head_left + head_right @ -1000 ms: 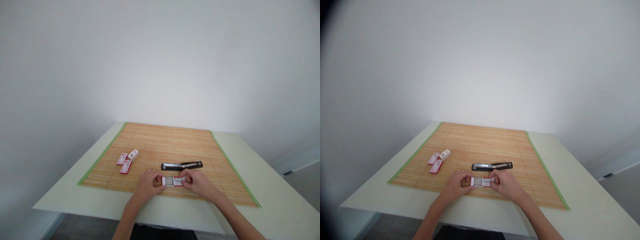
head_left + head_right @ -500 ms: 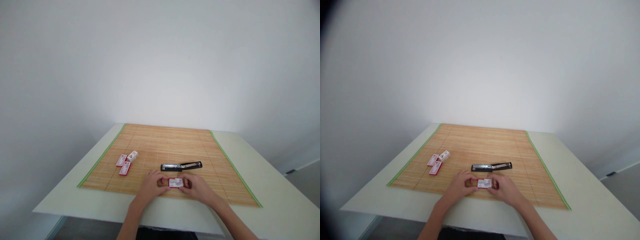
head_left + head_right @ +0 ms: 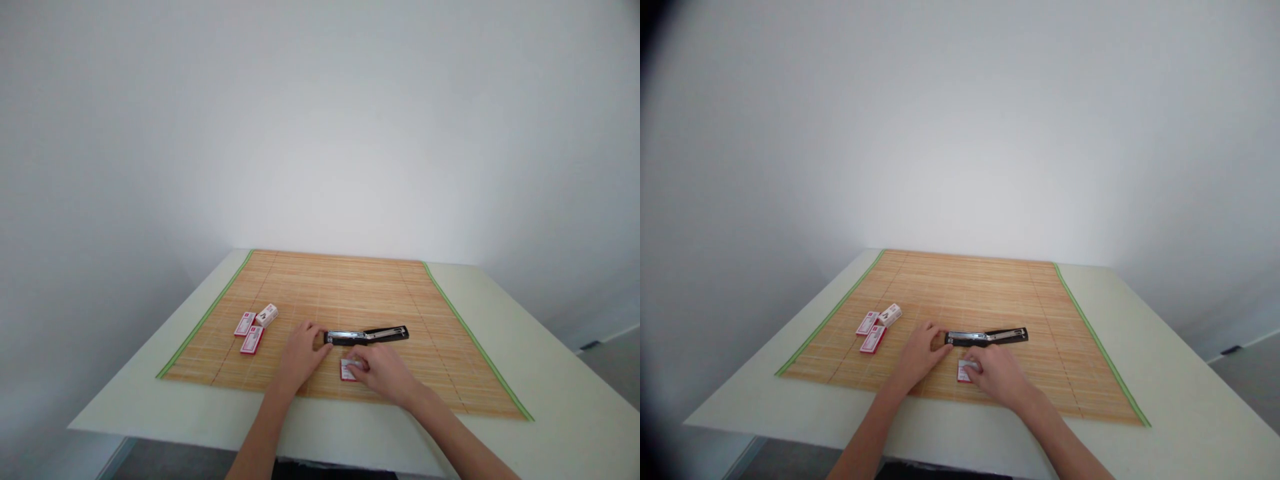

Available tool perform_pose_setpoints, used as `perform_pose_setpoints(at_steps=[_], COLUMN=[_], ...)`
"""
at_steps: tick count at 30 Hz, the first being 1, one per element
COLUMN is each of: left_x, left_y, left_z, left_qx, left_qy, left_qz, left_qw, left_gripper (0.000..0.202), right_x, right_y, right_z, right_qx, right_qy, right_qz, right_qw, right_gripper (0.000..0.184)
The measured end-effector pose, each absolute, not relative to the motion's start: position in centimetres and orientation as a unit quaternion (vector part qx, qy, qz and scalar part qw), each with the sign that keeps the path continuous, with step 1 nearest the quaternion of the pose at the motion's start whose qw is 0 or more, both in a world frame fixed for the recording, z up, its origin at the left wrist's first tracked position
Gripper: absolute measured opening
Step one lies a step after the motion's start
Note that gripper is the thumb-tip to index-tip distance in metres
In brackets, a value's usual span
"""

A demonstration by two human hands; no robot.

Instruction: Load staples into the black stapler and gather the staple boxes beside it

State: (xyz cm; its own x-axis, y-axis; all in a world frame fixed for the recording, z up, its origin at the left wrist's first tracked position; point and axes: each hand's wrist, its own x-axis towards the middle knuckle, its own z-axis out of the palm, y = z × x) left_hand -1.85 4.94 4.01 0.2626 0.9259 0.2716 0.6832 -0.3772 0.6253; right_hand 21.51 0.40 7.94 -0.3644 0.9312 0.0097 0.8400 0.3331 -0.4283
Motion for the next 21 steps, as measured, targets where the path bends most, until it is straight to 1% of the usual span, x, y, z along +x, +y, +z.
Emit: perform_pose_setpoints(at_steps=[2,5,7,11,16,21], left_x=[-1.7,-1.7,-1.8,-1.9,-1.9,-1.9], left_y=[5.1,4.7,4.2,3.2,2.7,2.6], left_z=[3.8,3.5,3.4,3.4,3.4,3.6], left_qx=[0.779,0.785,0.785,0.781,0.780,0.776], left_qy=[0.511,0.502,0.501,0.502,0.505,0.506], left_qz=[0.302,0.298,0.298,0.300,0.297,0.303], left_qw=[0.200,0.209,0.212,0.220,0.219,0.223], left_gripper=[0.022,0.022,0.024,0.026,0.027,0.026], right_x=[21.5,21.6,21.7,21.7,21.5,21.4], right_y=[0.9,1.8,2.3,2.8,2.8,2.9], right_z=[8.2,8.7,9.0,9.2,9.2,9.3], right_qx=[-0.553,-0.566,-0.567,-0.548,-0.520,-0.522], right_qy=[-0.807,-0.801,-0.802,-0.816,-0.832,-0.829], right_qz=[0.155,0.122,0.115,0.127,0.140,0.151], right_qw=[0.137,0.154,0.150,0.134,0.134,0.133], right_gripper=[0.022,0.028,0.028,0.028,0.023,0.021])
